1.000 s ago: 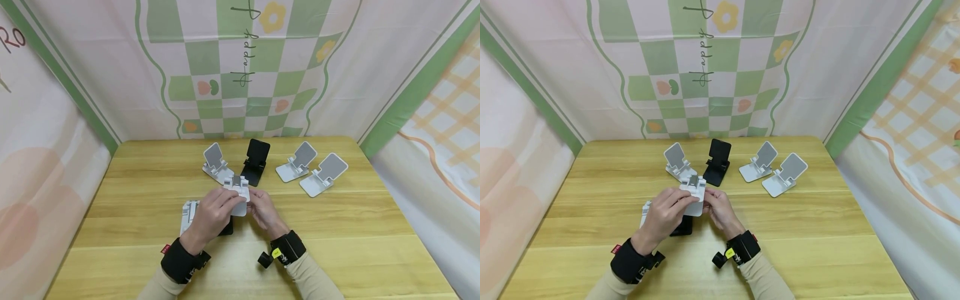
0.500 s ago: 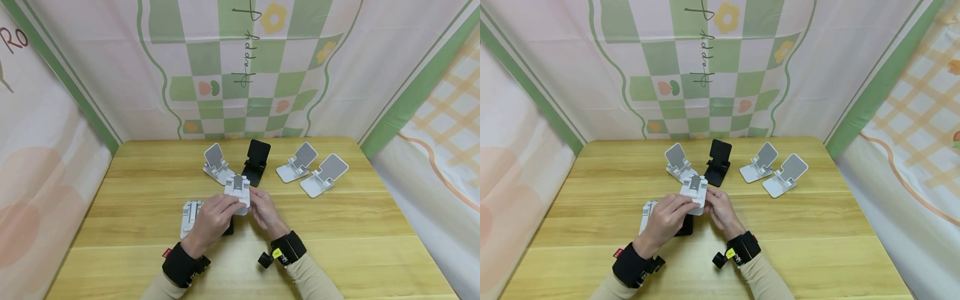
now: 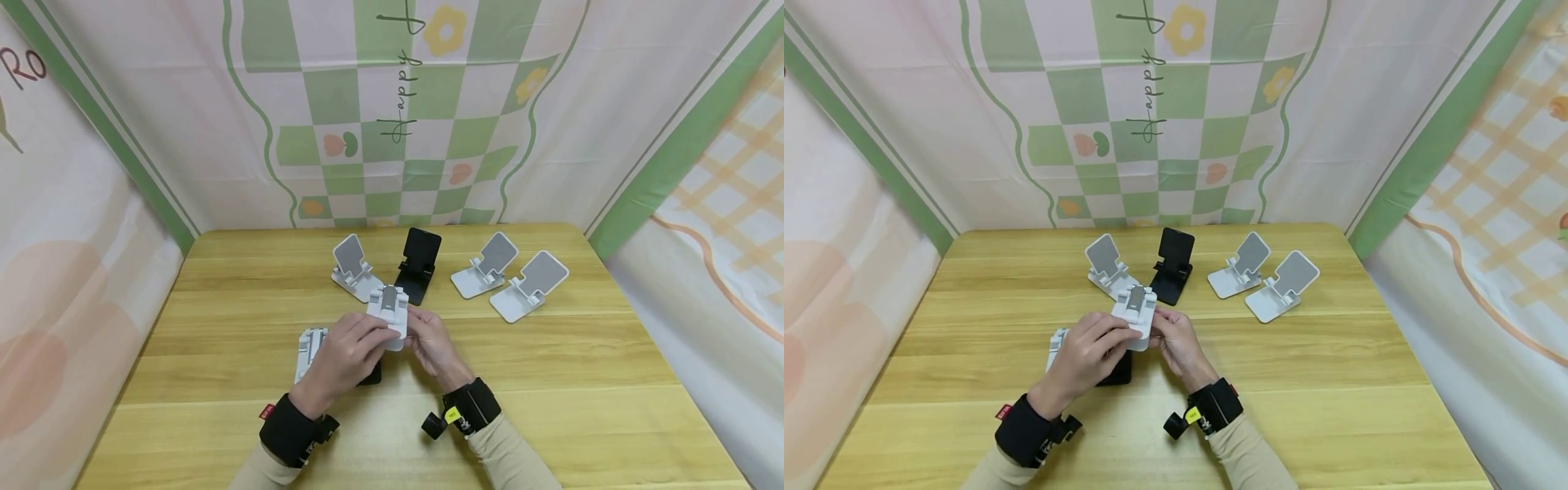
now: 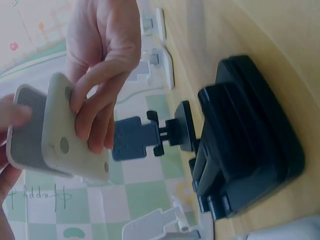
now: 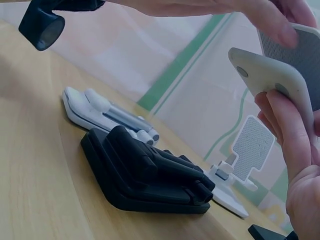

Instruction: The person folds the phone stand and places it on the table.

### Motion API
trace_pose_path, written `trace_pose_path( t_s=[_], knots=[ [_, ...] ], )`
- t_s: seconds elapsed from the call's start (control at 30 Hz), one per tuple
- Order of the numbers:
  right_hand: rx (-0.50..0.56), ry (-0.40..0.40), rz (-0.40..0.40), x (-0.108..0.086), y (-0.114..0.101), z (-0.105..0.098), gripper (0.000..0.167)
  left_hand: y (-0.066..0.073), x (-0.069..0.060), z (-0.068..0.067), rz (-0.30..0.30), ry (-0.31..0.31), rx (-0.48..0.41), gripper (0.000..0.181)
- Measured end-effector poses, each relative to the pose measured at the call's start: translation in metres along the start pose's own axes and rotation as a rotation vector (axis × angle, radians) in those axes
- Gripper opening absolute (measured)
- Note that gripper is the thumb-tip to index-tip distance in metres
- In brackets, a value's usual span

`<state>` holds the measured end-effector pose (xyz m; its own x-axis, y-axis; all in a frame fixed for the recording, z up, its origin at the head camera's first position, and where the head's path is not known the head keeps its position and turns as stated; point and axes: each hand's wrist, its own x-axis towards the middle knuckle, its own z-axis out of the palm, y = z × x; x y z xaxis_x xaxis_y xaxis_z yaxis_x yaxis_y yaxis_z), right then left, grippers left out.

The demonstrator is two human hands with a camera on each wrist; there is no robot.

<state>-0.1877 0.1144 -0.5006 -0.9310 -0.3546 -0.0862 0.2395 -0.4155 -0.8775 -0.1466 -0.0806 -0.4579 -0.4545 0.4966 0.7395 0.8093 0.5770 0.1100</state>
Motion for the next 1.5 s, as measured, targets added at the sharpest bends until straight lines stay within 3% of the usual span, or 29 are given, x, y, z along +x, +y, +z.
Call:
trace_pose_path(
  t_s=[0.17, 0.33, 0.43, 0.57, 0.7, 0.83, 0.97, 1.1, 1.33, 1.5],
  knots=[
    [-0.032, 0.036, 0.017, -0.001, -0.002, 0.001, 0.044, -0.004, -0.001, -0.002, -0.137, 0.077, -0.235, 0.028],
    [-0.058, 0.062, 0.036, -0.001, -0.001, 0.0, 0.043, -0.008, -0.001, 0.0, -0.339, 0.197, -0.391, 0.029],
    [-0.067, 0.06, 0.042, -0.002, -0.001, -0.001, 0.043, -0.01, -0.002, 0.003, -0.481, 0.227, -0.47, 0.029],
    [-0.083, 0.042, 0.042, -0.002, -0.001, -0.002, 0.045, -0.012, -0.001, 0.005, -0.739, 0.188, -0.618, 0.036],
    [-0.101, 0.032, 0.047, -0.002, -0.002, -0.002, 0.046, -0.012, 0.0, 0.006, -1.028, 0.079, -0.755, 0.043],
    [-0.103, 0.031, 0.056, -0.003, -0.003, -0.002, 0.046, -0.013, 0.002, 0.006, -1.211, -0.025, -0.915, 0.05],
    [-0.117, 0.025, 0.058, -0.003, -0.003, -0.003, 0.046, -0.016, 0.001, 0.006, -1.299, -0.09, -1.081, 0.059],
    [-0.128, 0.024, 0.06, -0.003, -0.003, -0.003, 0.047, -0.017, 0.0, 0.007, -1.333, -0.135, -1.171, 0.064],
    [-0.137, 0.011, 0.07, -0.004, -0.003, -0.006, 0.048, -0.017, -0.003, 0.008, -1.33, -0.129, -1.193, 0.061],
    [-0.138, -0.054, 0.059, -0.003, -0.003, -0.01, 0.05, -0.017, -0.003, 0.01, -1.34, -0.118, -1.184, 0.057]
  ],
)
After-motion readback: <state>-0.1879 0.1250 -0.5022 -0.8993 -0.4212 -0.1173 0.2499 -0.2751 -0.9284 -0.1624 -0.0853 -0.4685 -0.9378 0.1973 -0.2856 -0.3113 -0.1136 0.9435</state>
